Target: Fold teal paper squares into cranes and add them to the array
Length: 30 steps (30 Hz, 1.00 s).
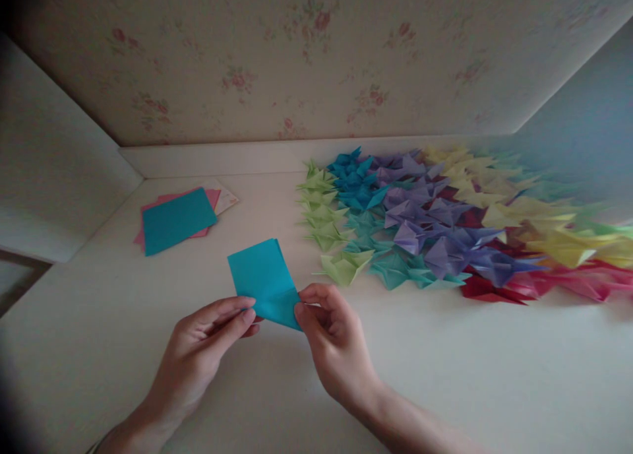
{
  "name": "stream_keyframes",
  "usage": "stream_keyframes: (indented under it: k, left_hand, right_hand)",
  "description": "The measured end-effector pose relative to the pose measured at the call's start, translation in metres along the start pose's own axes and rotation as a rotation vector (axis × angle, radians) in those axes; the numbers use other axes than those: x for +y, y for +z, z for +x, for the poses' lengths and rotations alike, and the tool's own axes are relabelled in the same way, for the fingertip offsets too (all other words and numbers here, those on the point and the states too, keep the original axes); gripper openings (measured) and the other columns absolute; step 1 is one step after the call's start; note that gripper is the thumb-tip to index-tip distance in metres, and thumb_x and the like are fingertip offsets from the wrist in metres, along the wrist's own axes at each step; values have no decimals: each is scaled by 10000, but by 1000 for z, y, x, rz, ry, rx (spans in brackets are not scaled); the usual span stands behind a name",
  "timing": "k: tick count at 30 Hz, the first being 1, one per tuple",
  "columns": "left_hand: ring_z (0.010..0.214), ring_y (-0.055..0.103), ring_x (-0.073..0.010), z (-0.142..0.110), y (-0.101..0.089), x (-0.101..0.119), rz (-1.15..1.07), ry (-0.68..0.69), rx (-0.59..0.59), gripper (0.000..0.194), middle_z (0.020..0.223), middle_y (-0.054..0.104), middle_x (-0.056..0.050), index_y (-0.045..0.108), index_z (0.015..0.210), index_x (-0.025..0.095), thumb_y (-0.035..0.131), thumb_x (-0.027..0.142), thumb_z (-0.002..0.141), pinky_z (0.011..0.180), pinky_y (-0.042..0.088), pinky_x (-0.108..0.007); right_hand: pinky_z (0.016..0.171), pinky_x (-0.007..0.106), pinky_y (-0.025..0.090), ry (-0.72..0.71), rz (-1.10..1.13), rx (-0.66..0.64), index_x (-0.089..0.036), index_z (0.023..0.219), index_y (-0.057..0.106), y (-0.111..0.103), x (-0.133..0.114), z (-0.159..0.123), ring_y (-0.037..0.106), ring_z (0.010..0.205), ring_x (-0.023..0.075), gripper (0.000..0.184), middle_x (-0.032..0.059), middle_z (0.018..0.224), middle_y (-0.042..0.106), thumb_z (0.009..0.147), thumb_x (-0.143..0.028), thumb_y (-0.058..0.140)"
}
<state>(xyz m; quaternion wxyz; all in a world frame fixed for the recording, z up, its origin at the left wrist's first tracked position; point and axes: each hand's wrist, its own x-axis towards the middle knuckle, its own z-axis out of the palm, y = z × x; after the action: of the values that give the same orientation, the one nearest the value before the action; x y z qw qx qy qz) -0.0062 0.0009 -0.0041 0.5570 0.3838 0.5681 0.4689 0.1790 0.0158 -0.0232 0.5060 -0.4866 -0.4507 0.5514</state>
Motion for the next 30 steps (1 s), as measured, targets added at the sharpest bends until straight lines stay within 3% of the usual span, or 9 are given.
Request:
stream_keyframes:
  k: [5, 22, 25, 30]
  left_hand:
    - [728, 758, -161, 2, 0, -1, -82, -34, -12, 172, 793, 804, -20, 789, 921, 190, 792, 261, 764, 716, 609, -207]
    - [770, 754, -163, 1, 0, 1, -76, -78, -42, 216, 828, 803, -31, 762, 990, 172, 765, 254, 790, 760, 601, -225]
    - [768, 746, -148, 1, 1, 1, -65, -51, -51, 260, 823, 791, -15, 697, 1051, 172, 747, 264, 813, 752, 589, -211]
    - [710, 734, -142, 3, 4, 2, -94, -24, 20, 414, 765, 773, 22, 458, 1067, 233, 771, 280, 800, 711, 586, -231]
  right_hand:
    - [599, 237, 498, -10, 8, 33, -208, 865, 628, 1, 0, 2, 601, 686, 149, 199, 16, 794, 650, 806, -364, 738]
    - [583, 223, 468, -12, 21, 20, -205, 836, 635, 1, 0, 5, 585, 675, 141, 171, 12, 751, 644, 837, -352, 721]
    - [587, 217, 474, -14, 18, 23, -203, 841, 634, 2, 0, 4, 591, 679, 138, 167, 13, 757, 649, 835, -345, 723]
    - [593, 199, 485, -5, 8, -5, -200, 858, 629, 2, 1, 2, 601, 679, 125, 150, 6, 764, 655, 846, -322, 715]
